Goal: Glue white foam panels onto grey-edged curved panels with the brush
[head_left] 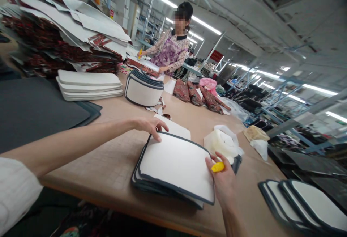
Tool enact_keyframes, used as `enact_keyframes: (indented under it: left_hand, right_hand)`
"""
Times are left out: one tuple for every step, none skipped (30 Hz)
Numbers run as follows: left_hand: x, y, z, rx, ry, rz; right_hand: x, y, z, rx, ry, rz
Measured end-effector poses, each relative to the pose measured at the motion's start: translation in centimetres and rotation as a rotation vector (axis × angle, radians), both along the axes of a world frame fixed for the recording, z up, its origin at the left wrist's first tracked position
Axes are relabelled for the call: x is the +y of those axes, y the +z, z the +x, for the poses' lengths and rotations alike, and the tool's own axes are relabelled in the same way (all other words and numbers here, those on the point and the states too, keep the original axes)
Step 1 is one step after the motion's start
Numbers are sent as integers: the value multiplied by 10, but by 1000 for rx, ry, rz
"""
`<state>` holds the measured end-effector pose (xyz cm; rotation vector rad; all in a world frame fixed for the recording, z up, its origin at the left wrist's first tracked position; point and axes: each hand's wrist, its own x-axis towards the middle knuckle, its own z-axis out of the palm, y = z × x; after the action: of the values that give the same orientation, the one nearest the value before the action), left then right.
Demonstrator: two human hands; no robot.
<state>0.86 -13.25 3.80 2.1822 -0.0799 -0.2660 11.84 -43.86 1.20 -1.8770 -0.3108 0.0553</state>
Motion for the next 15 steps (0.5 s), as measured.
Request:
enact_keyframes:
  left_hand:
    - [-1,-8,2,8,18,17]
    - [-2,-14,3,10,35,37]
    - [-4,-17,3,4,51,62]
    - [-7,-19,2,-12,69,89]
    - [-11,-19,0,-35,89,114]
    - [-16,-17,-3,-72,99,140]
    - [-22,-14,-6,-115,94,167]
    - [-28,-11,-10,-154,76,201]
    - [-34,-8,-14,-177,45,240]
    - [-40,-6,-17,-178,6,282]
    - [-45,-5,-20,-159,-29,320]
    - [-48,-4,-23,-126,-55,353]
    - [-51,-4,-25,-92,-67,375]
    - [-52,-5,-27,-73,-77,389]
    - [-52,-5,-28,-70,-88,398]
  right_hand:
    - [2,-9,4,-25,-8,-30]
    - [4,-17,7,-42,-13,-49]
    - [6,-23,9,-52,-13,-64]
    - [6,-28,10,-61,-11,-82]
    - [6,-31,10,-63,-9,-101]
    - [5,-34,9,-67,-9,-128]
    - [4,-36,8,-77,-7,-160]
    - [3,-38,8,-94,1,-192]
    - [3,-40,7,-117,17,-219]
    - [3,-42,7,-142,40,-238]
    - [3,-43,6,-168,66,-255]
    - [3,-45,5,-190,89,-274]
    - [2,-45,4,-210,103,-289]
    - [1,-43,3,-235,107,-300]
    - [-2,-39,2,-265,96,-303]
